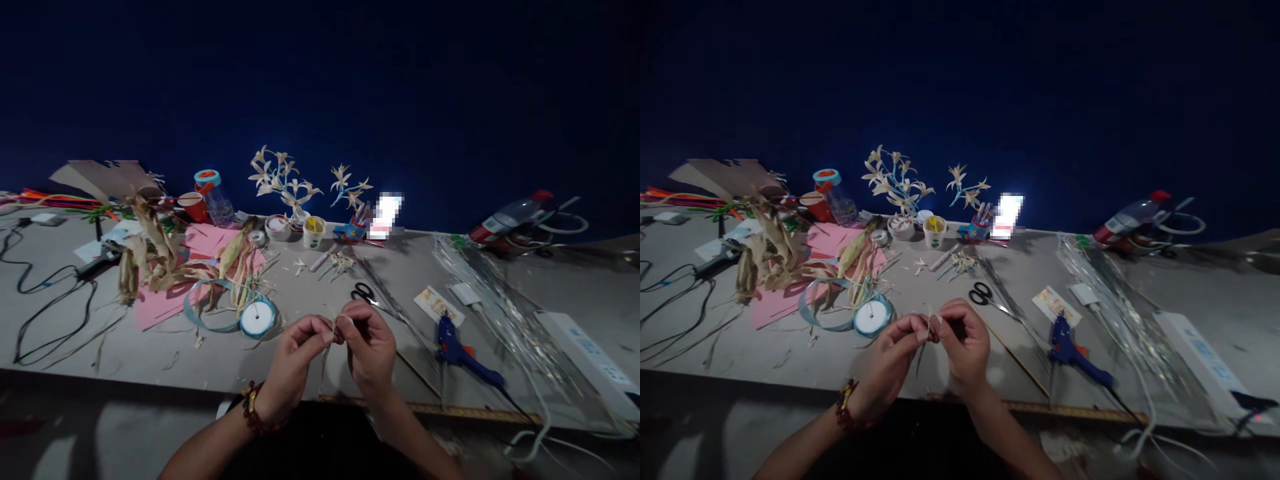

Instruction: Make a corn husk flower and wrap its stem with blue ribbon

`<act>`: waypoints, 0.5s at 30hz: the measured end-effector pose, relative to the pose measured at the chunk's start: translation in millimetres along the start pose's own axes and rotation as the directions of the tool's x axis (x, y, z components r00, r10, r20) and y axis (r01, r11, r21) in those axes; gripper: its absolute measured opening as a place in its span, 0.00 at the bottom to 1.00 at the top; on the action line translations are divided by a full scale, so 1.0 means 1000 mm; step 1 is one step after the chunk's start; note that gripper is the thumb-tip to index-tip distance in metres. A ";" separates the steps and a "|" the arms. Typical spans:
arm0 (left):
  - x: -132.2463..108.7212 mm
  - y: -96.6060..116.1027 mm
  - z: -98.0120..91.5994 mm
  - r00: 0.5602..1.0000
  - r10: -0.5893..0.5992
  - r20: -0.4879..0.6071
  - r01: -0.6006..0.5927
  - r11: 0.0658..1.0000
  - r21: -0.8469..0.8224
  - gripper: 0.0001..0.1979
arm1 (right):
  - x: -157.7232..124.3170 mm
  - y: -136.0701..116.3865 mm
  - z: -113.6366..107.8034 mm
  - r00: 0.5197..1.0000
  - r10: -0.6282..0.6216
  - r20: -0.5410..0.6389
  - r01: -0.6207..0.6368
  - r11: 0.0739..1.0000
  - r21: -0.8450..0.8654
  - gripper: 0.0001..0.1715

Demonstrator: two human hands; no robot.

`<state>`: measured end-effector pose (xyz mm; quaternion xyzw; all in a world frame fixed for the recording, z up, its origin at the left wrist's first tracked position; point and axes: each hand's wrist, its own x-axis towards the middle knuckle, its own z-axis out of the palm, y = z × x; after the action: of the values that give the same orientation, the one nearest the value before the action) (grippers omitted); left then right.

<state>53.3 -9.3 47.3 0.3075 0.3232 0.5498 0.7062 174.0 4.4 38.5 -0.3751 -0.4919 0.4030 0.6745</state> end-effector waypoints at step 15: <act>0.000 -0.001 0.000 1.000 -0.001 0.005 0.001 1.000 -0.020 0.06 | -0.001 0.001 -0.003 0.999 -0.042 -0.007 0.042 0.997 -0.067 0.05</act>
<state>53.7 -9.3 46.5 0.3016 0.3160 0.5519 0.7104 176.2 3.8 36.7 -0.3886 -0.5103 0.3705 0.6718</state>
